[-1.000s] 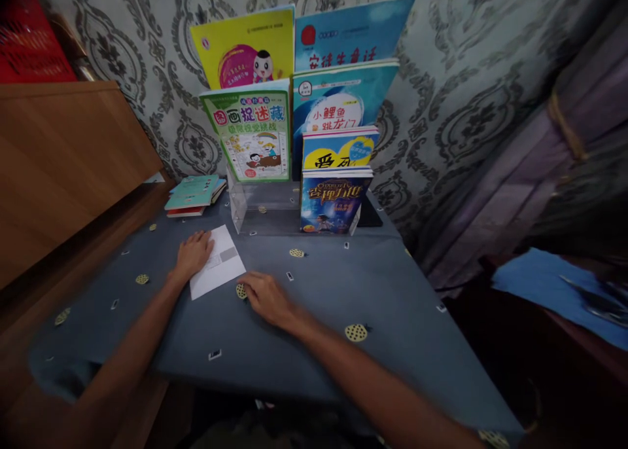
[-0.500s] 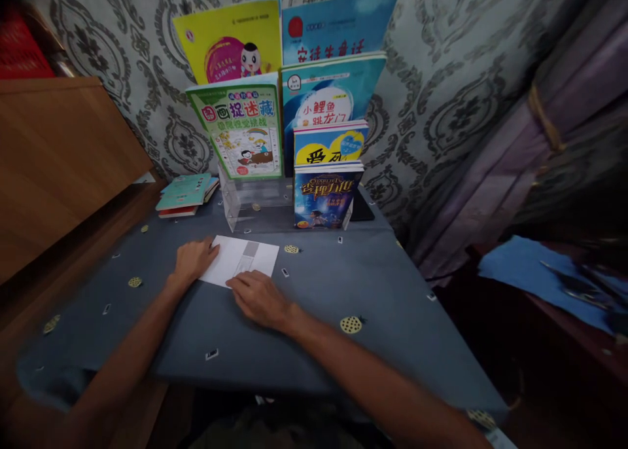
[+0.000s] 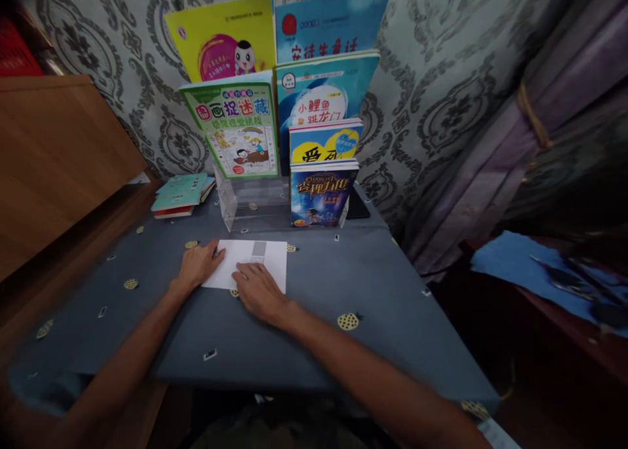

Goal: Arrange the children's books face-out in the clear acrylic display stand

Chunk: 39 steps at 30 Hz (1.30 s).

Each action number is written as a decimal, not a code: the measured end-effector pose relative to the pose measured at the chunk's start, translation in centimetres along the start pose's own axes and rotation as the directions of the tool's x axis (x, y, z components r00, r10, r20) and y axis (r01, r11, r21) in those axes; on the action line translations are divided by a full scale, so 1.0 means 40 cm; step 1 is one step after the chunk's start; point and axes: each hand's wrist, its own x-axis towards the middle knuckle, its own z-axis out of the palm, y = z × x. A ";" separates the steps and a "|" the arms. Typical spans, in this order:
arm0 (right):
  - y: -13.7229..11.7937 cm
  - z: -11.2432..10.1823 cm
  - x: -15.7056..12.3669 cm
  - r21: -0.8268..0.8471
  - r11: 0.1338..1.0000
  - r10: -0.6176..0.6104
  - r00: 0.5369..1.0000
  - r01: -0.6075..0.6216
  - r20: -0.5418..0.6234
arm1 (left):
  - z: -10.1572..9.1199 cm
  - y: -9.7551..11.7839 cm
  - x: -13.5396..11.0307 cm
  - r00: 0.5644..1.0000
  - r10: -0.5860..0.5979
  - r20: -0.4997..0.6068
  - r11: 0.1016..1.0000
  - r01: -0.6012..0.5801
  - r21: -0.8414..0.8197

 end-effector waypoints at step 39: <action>0.116 -0.099 0.019 -0.245 0.838 0.518 0.852 -0.488 0.075 | 0.102 -0.005 0.033 0.877 0.402 -0.264 0.862 -0.460 -0.214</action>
